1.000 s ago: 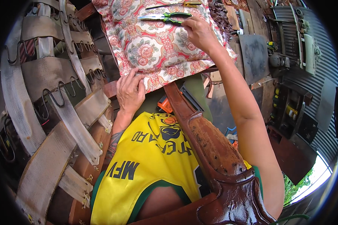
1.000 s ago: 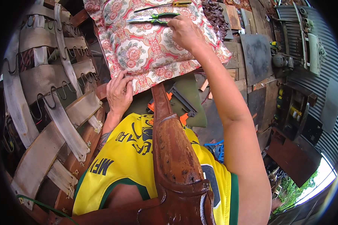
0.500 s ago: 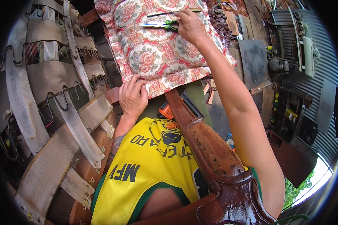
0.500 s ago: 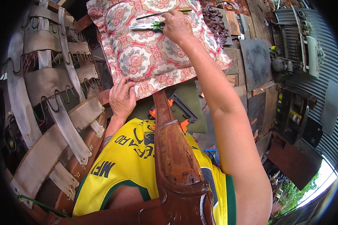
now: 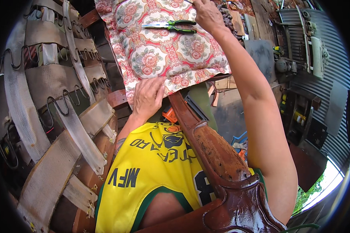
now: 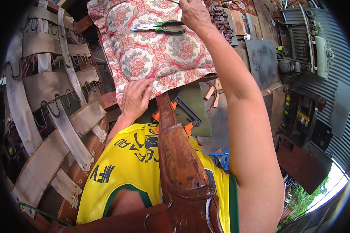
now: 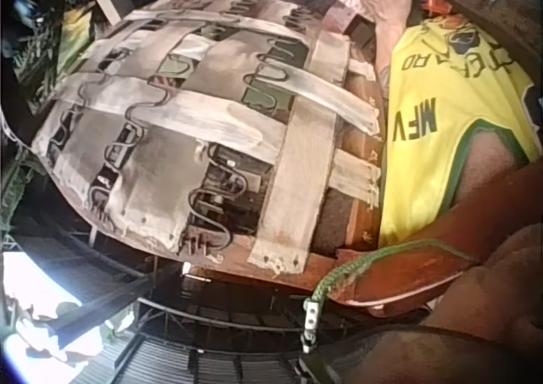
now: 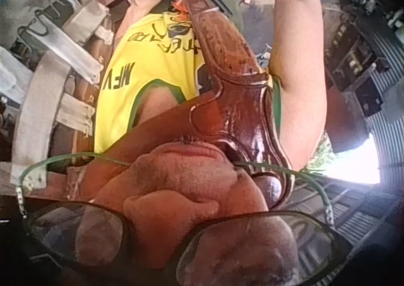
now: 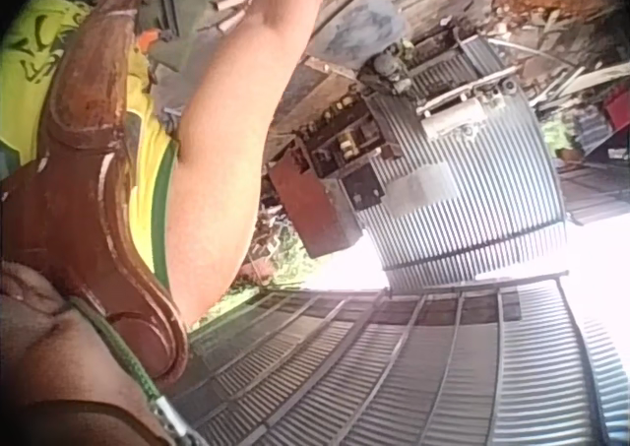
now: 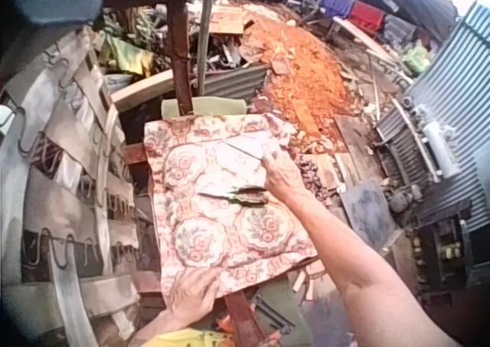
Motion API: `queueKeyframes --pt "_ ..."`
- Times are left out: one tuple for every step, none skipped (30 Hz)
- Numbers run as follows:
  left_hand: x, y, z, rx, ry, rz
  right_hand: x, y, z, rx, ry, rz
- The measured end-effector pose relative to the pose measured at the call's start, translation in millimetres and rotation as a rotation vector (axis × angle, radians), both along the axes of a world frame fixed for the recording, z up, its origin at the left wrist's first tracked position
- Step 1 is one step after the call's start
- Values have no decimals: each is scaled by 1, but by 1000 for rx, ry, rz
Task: The person attaches fabric to a wooden furniture frame using a pneumatic stapler and cuts excess material with shears. They use a screwdriver to tuck fabric into crevices and handle a thin black strip to finish an edge.
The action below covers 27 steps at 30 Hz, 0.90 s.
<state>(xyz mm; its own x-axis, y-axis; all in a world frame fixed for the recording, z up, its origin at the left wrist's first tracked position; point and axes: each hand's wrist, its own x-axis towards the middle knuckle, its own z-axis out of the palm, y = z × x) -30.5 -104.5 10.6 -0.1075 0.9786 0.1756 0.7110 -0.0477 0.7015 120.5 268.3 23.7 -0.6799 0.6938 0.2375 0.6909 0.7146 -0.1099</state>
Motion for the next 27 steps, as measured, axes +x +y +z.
queueKeyframes --pt "4 2 2 -69 35 -21 3 -10 18 -60 167 58" --pt "7 3 3 -114 66 -32 8 -23 37 -118 337 117" --pt "11 2 5 -149 101 -51 18 -39 59 -335 302 84" --pt "13 2 6 -148 129 -55 30 -57 81 -560 259 56" --pt "15 1 7 -131 152 -50 44 -77 102 -769 205 3" --pt "15 -1 7 -116 178 -48 54 -98 117 -974 190 26" --pt "15 -2 7 -163 161 -55 62 -121 126 -1063 110 -13" --pt "15 -3 6 -143 172 -71 69 -140 134 -1140 121 84" --pt "14 -3 5 -122 174 -85 76 -154 139 -1293 -31 -50" --pt "13 -4 4 -98 176 -99 81 -164 142 -1454 -99 -82" --pt "12 -4 3 -109 186 -109 84 -172 142 -1407 -181 -83" --pt "12 -5 2 -118 196 -118 85 -180 139 -1367 -223 -40" --pt "11 -5 2 -125 204 -127 88 -185 139 -1306 -314 -40" --pt "11 -4 1 -114 196 -128 91 -188 139 -1310 -258 -6" --pt "11 -4 1 -108 190 -129 92 -189 138 -1300 -252 -11" --pt "11 -4 2 -117 178 -122 93 -190 137 -1310 -326 -48" --pt "12 -5 3 -118 186 -105 93 -188 137 -1318 -370 -11" --pt "14 -4 3 -129 187 -84 93 -185 136 -1261 -404 19" --pt "15 -4 3 -145 187 -69 92 -182 135 -1202 -447 48" --pt "15 -4 4 -142 193 -75 90 -179 135 -1126 -448 113" --pt "15 -4 4 -144 199 -85 86 -176 134 -1113 -466 130" --pt "15 -4 4 -148 202 -95 81 -174 132 -1080 -444 181" --pt "15 -4 3 -138 204 -107 77 -172 133 -1059 -496 191" --pt "13 -4 3 -128 205 -118 74 -170 134 -1165 -458 145" --pt "12 -4 3 -121 204 -123 70 -167 137 -1278 -492 55" --pt "12 -3 2 -115 200 -129 67 -163 140 -1389 -525 -38" --pt "12 -3 2 -117 193 -130 63 -163 141 -1384 -446 11"
